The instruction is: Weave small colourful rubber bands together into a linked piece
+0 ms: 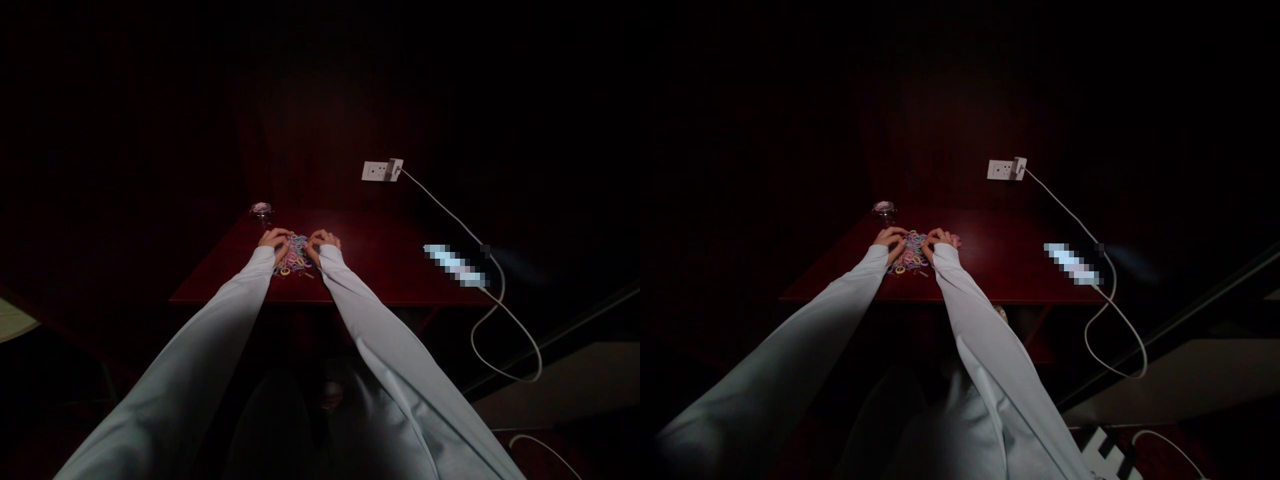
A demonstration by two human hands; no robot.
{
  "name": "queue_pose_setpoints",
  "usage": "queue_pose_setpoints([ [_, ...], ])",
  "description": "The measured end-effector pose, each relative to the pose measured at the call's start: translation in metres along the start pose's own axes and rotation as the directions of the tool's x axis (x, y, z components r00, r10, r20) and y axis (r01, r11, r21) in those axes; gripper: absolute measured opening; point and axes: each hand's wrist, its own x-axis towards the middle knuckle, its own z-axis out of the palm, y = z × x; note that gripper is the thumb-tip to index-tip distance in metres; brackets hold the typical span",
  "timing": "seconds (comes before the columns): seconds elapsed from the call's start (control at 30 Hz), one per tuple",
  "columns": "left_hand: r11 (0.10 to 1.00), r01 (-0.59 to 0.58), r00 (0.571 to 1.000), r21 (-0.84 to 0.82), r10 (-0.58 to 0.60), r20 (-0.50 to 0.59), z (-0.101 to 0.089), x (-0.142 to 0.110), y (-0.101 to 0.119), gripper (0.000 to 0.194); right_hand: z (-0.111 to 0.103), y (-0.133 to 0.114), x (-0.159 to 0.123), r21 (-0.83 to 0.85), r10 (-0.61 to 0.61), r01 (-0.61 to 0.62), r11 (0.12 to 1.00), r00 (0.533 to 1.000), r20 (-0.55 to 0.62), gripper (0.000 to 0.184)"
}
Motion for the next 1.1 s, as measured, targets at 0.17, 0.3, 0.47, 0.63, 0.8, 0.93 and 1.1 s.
queue_pose_setpoints([
  [0.17,1.0,-0.022,0.997,-0.012,0.023,0.076,-0.007,0.003,-0.01,0.022,0.0,0.002,0.001,0.023,0.03,-0.03,0.999,0.999,-0.024,0.021],
  [0.3,1.0,-0.006,0.997,-0.015,0.007,0.075,-0.007,0.006,-0.02,0.02,0.0,0.002,0.002,0.053,0.076,-0.074,0.996,0.997,-0.03,0.023],
  [0.47,0.999,0.01,0.999,-0.048,-0.008,0.052,-0.006,0.005,-0.025,0.019,-0.001,-0.001,0.003,0.085,0.121,-0.118,0.989,0.992,-0.031,0.025],
  [0.63,0.995,0.02,1.0,-0.093,-0.019,0.008,-0.008,0.003,-0.025,0.018,-0.006,-0.002,0.0,0.105,0.146,-0.143,0.984,0.989,-0.027,0.024],
  [0.8,0.994,0.063,0.998,-0.087,-0.064,-0.012,-0.009,0.003,-0.022,0.019,-0.014,-0.001,-0.007,0.142,0.084,-0.078,0.987,0.996,-0.031,0.024],
  [0.93,0.992,0.065,0.997,-0.104,-0.07,-0.041,-0.009,0.004,-0.018,0.023,-0.018,-0.003,-0.01,0.085,0.084,-0.08,0.993,0.995,-0.049,0.025],
  [1.1,0.988,0.089,0.994,-0.126,-0.097,-0.058,-0.011,0.005,-0.015,0.025,-0.019,-0.005,-0.01,0.089,0.084,-0.075,0.993,0.991,-0.1,0.024],
])
